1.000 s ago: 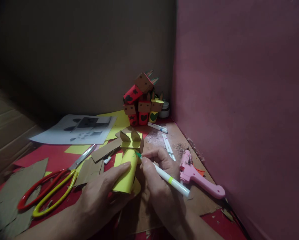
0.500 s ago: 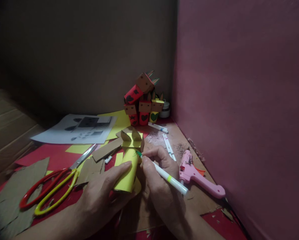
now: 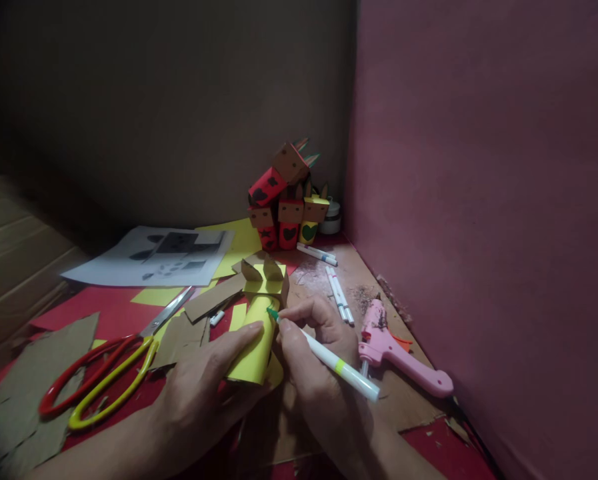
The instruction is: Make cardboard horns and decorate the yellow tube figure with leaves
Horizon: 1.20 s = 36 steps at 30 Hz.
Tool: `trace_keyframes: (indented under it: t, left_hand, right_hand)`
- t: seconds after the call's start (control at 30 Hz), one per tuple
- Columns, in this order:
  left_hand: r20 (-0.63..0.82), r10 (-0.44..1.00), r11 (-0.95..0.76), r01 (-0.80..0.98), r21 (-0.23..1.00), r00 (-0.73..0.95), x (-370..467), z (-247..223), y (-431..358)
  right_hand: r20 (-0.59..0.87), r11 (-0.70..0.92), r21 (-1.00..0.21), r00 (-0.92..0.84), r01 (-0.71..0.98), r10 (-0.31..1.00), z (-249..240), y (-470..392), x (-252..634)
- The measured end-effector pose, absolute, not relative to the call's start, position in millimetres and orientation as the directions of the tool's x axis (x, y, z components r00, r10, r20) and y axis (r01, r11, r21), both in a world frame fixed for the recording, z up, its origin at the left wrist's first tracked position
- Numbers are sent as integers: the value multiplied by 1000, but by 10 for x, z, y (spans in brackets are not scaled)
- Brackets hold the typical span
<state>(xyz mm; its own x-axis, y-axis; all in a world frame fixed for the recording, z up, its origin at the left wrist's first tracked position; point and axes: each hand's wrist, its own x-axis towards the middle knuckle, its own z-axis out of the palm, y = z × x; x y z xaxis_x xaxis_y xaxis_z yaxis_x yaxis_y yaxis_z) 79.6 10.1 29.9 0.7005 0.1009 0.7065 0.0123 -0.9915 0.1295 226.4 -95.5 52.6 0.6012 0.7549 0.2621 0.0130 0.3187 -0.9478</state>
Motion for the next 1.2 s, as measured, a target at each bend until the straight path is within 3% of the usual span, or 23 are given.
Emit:
trace_keyframes:
  t: [0.77,1.2]
  left_hand:
    - [700,113,-986,-5,164,705,792,259,110]
    - [703,99,-988,-14,153,705,801,272,101]
  right_hand:
    - [209,325,-943,627,-74,750,569,-945,2256]
    - [281,339,-940,659,42,697,582,-941,2252]
